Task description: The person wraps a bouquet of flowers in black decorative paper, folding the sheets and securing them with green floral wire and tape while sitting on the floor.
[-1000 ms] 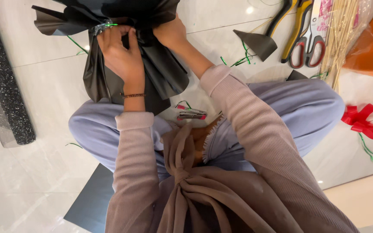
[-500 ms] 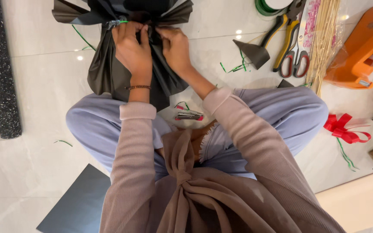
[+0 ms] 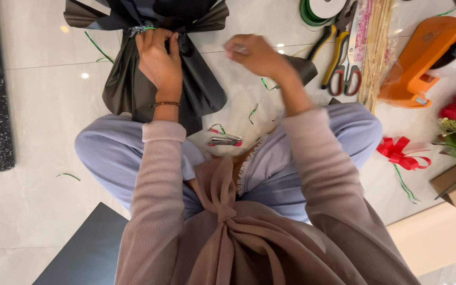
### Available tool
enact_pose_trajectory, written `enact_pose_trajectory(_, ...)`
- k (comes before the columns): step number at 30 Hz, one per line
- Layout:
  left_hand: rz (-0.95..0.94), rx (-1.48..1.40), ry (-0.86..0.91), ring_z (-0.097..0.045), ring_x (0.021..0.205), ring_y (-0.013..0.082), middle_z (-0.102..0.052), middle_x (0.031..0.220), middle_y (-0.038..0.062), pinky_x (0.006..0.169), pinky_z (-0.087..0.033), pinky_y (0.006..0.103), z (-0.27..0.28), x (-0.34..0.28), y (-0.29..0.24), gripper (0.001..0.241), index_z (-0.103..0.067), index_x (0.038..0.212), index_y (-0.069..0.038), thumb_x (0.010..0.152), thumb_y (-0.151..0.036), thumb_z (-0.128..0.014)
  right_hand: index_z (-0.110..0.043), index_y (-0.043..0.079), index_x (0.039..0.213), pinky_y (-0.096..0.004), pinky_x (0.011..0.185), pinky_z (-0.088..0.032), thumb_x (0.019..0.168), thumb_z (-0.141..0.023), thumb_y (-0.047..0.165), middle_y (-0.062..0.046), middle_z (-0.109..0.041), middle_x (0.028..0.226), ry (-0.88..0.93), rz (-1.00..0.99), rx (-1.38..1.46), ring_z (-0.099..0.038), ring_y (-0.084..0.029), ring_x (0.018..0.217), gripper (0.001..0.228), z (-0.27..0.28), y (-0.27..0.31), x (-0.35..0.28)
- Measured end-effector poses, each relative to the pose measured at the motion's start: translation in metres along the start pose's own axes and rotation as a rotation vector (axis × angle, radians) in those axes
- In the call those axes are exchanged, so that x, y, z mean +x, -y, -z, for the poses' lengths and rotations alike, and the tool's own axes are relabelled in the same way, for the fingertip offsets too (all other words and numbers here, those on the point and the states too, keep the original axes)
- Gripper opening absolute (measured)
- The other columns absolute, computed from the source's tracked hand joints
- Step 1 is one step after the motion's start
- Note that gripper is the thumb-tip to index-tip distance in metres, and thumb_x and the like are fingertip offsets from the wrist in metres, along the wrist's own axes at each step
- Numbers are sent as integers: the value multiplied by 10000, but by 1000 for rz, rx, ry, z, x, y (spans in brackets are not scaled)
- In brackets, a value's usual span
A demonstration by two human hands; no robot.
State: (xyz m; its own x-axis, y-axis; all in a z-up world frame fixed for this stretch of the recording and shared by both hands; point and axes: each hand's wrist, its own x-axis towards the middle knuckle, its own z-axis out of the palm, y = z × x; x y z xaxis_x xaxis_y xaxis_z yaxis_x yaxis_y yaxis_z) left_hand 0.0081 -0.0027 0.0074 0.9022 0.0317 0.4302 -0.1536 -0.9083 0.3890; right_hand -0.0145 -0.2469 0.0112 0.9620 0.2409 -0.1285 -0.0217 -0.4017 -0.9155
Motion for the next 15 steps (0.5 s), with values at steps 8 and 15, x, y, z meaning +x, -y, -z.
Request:
enact_pose_trajectory(8,-26,-80,24,-546,958,267,-611,897,2,586,-512,474,-2,-4,9,152,-670,869,-174,878,-219,-815,-631,81,1053,-302,583,-383,856,-699,-60,-40,-688,1037,-1182,-69,-602,-664,-164,864,252,199,-45,-235)
enact_pose_trajectory(15,-186,-19,-43,-554,939,278,-616,898,22,535,-498,456,7,-1,8,168,-712,886,-128,876,-134,-879,-606,177,1293,-457,933,-644,1030,-597,394,-56,-510,1557,-701,-900,472,-749,-392,1080,341,211,-70,-280)
